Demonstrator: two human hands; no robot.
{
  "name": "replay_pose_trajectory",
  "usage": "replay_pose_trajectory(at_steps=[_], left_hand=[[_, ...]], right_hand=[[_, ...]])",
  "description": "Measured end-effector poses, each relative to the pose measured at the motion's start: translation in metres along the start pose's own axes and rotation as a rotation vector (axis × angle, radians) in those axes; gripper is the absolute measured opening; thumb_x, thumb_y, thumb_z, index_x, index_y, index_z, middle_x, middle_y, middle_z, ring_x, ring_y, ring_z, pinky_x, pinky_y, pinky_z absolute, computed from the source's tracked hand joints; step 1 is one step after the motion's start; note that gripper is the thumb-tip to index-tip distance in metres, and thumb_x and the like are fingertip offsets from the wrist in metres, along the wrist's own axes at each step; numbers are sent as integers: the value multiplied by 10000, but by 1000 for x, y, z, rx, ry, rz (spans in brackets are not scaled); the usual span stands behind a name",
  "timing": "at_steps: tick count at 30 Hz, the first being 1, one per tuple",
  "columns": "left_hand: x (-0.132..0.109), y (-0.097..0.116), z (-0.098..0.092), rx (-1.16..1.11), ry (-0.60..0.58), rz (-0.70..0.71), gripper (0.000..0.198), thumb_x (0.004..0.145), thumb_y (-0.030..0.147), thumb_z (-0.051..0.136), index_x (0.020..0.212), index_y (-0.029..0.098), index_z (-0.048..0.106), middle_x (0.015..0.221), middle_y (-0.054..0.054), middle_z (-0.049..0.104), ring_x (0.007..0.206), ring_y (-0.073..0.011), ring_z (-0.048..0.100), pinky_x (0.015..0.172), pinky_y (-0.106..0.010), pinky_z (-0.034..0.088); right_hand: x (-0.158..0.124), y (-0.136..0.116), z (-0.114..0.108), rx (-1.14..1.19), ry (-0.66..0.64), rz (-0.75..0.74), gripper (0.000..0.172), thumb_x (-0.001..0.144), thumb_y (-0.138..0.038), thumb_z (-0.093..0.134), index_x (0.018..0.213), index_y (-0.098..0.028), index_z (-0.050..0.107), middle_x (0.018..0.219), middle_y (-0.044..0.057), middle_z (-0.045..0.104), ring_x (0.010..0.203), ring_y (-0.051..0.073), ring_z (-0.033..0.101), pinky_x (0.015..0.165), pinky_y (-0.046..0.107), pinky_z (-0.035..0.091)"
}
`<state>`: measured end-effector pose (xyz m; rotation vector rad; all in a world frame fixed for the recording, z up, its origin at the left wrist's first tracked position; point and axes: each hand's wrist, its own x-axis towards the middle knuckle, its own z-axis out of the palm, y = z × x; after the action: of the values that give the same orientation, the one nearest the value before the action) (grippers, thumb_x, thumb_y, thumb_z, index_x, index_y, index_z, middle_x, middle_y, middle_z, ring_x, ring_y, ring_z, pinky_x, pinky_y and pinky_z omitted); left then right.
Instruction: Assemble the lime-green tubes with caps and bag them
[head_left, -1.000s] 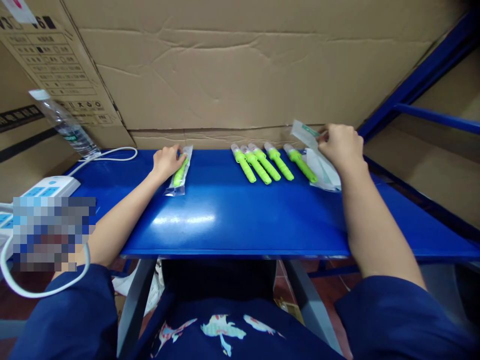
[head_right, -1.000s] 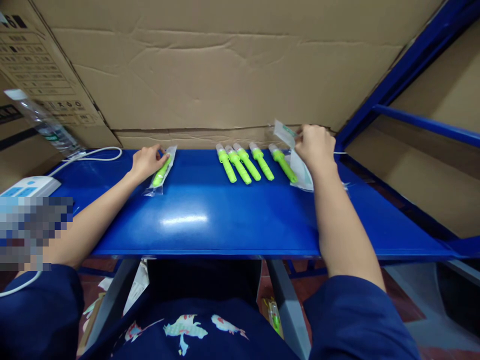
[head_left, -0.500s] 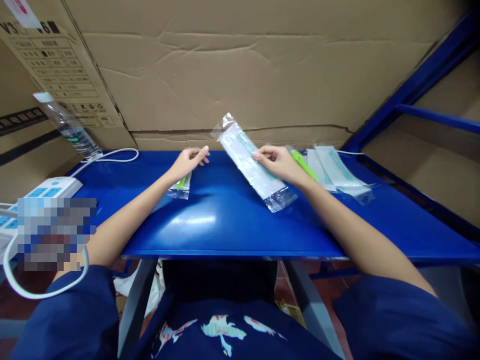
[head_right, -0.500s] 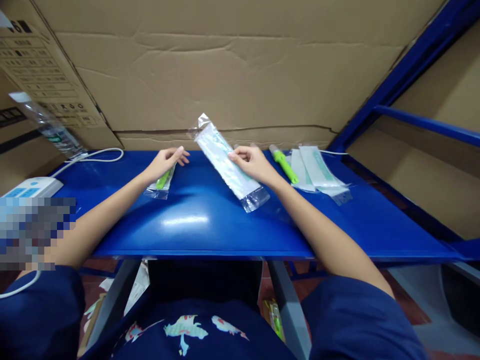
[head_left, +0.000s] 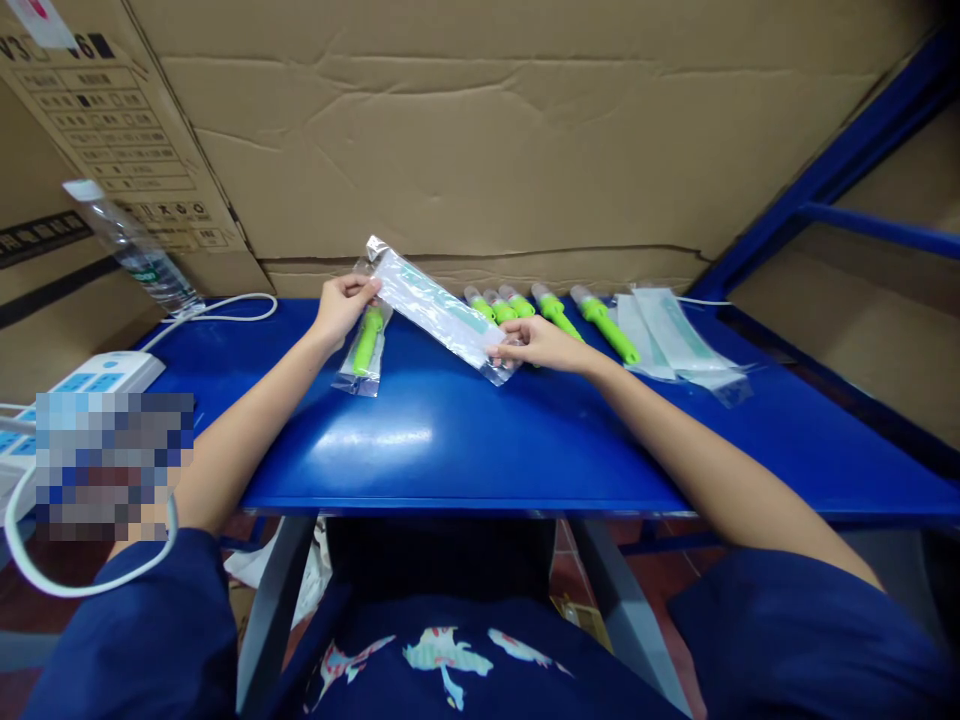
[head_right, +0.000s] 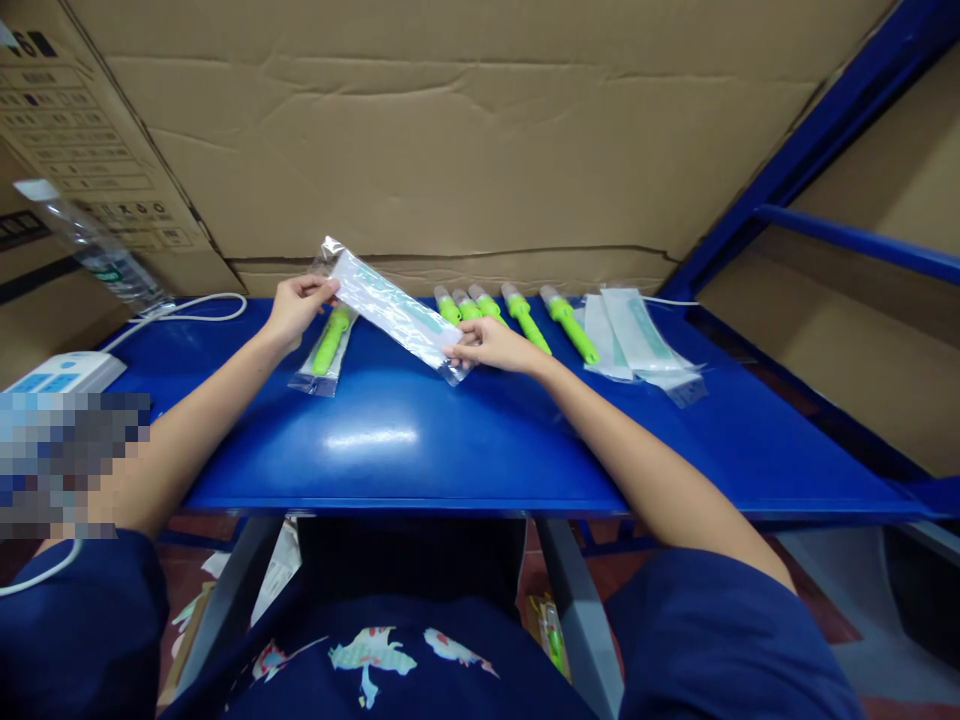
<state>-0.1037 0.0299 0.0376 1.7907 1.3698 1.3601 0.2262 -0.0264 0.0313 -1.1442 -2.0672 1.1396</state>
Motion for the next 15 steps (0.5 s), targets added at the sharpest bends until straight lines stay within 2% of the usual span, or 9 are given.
replay_pose_trajectory(at_steps=[3, 6, 8, 11, 12, 13, 15], left_hand=[[10, -10, -14, 20, 46, -39, 375, 832, 525, 672, 916, 159, 675, 853, -97, 750, 856, -218, 704, 746, -313, 561], [18, -21, -23, 67, 45, -77, 414, 835, 549, 662, 980, 162, 658, 878, -99, 737, 841, -210, 706, 737, -306, 558], [21, -23, -26, 129, 109, -49, 489, 856, 589, 640, 1115, 176, 620, 1020, -119, 725, 932, -225, 703, 815, -343, 564], [14, -12, -25, 312, 251, 135, 655, 878, 657, 605, 1362, 233, 483, 1360, -154, 593, 1244, -286, 591, 1038, -450, 480], [9, -5, -23, 388, 243, 224, 713, 873, 669, 608, 1421, 249, 432, 1454, -161, 521, 1342, -308, 516, 1101, -477, 422], [3, 2, -20, 453, 186, 312, 767, 865, 677, 616, 1462, 249, 395, 1517, -173, 459, 1408, -329, 448, 1138, -491, 374], [-11, 18, -11, 556, -33, 499, 849, 834, 692, 643, 1493, 225, 382, 1570, -189, 402, 1470, -369, 361, 1171, -516, 302]], right_hand=[[3, 3, 3, 86, 74, -4, 352, 735, -484, 833, 822, -179, 681, 702, 49, 710, 590, 139, 615, 501, 248, 480], [4, 3, 10, 177, 152, 17, 288, 750, -410, 840, 853, -184, 695, 726, 46, 708, 558, 130, 609, 417, 231, 458], [4, 3, 16, 228, 172, 35, 252, 774, -372, 829, 883, -182, 704, 754, 54, 707, 545, 129, 606, 366, 225, 429], [4, 2, 22, 274, 161, 55, 216, 802, -333, 811, 909, -171, 717, 738, 49, 686, 524, 117, 590, 331, 209, 397], [4, 1, 24, 284, 147, 63, 212, 807, -327, 808, 913, -166, 720, 722, 44, 676, 514, 112, 581, 326, 205, 389], [4, 1, 26, 291, 133, 70, 212, 811, -324, 806, 916, -161, 721, 707, 38, 666, 504, 106, 573, 324, 201, 384], [4, 0, 29, 293, 103, 79, 222, 818, -330, 799, 925, -151, 725, 690, 32, 657, 490, 98, 560, 326, 196, 382]])
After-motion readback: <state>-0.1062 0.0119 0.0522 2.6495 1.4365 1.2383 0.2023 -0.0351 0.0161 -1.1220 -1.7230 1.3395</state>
